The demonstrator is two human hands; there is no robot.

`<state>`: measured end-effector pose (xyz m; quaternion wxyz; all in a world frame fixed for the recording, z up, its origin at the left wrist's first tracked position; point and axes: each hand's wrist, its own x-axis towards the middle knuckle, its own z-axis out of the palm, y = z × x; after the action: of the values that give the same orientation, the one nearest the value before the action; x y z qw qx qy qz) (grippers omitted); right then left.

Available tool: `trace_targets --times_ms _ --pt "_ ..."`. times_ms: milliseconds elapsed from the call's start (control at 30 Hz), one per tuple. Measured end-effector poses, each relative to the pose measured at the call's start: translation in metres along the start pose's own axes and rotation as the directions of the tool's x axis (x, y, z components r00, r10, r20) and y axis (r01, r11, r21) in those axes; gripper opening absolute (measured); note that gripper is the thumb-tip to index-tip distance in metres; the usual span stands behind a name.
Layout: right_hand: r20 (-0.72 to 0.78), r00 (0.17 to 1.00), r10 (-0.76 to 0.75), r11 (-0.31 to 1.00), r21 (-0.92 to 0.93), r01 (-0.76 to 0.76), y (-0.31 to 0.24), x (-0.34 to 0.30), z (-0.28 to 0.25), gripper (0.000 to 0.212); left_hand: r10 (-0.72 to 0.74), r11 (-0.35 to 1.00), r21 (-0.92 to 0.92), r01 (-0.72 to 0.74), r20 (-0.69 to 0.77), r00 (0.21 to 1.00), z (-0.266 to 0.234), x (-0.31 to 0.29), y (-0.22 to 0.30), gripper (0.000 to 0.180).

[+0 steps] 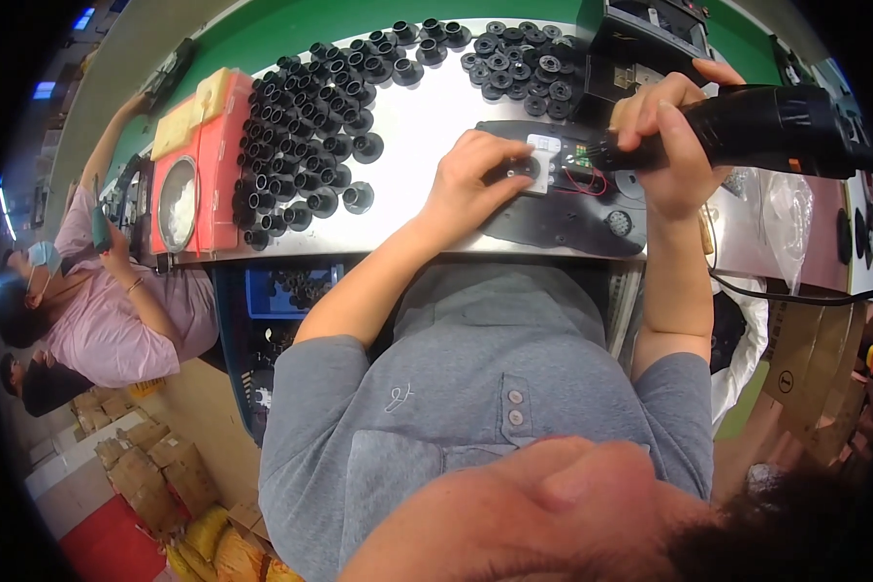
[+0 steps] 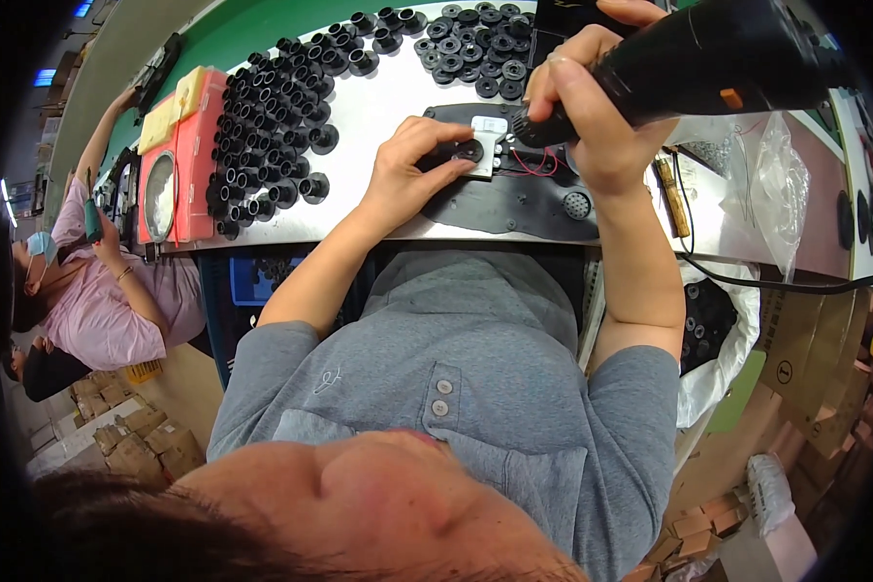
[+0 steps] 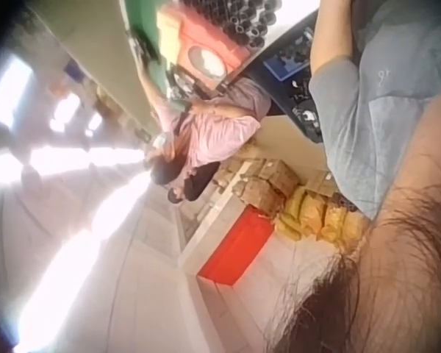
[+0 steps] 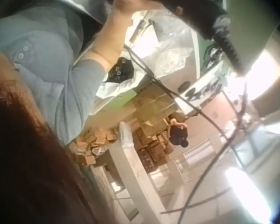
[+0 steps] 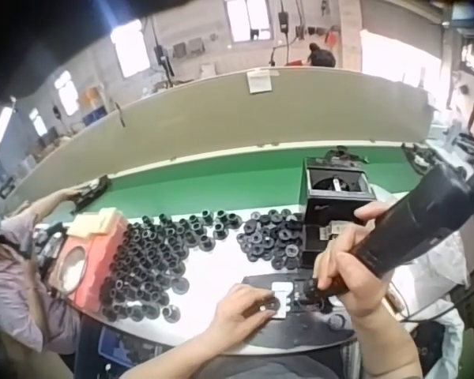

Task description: Assembling small components using an electric screwdriver on a production line.

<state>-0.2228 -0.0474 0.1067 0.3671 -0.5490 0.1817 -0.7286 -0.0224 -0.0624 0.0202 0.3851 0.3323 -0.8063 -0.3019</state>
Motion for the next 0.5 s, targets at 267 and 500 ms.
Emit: trace_targets --times_ms 267,500 --pt "0.073 0.997 0.014 1.000 0.025 -0.016 0.007 -0.002 0.017 0.049 0.060 0.997 0.056 -0.061 0.018 0.998 0.004 0.001 0.007 0.033" --pt "0.119 0.991 0.061 0.997 0.046 -0.067 0.012 -0.007 0.021 0.052 -0.013 0.991 0.133 0.014 -0.004 1.000 0.010 -0.003 0.010 0.033"
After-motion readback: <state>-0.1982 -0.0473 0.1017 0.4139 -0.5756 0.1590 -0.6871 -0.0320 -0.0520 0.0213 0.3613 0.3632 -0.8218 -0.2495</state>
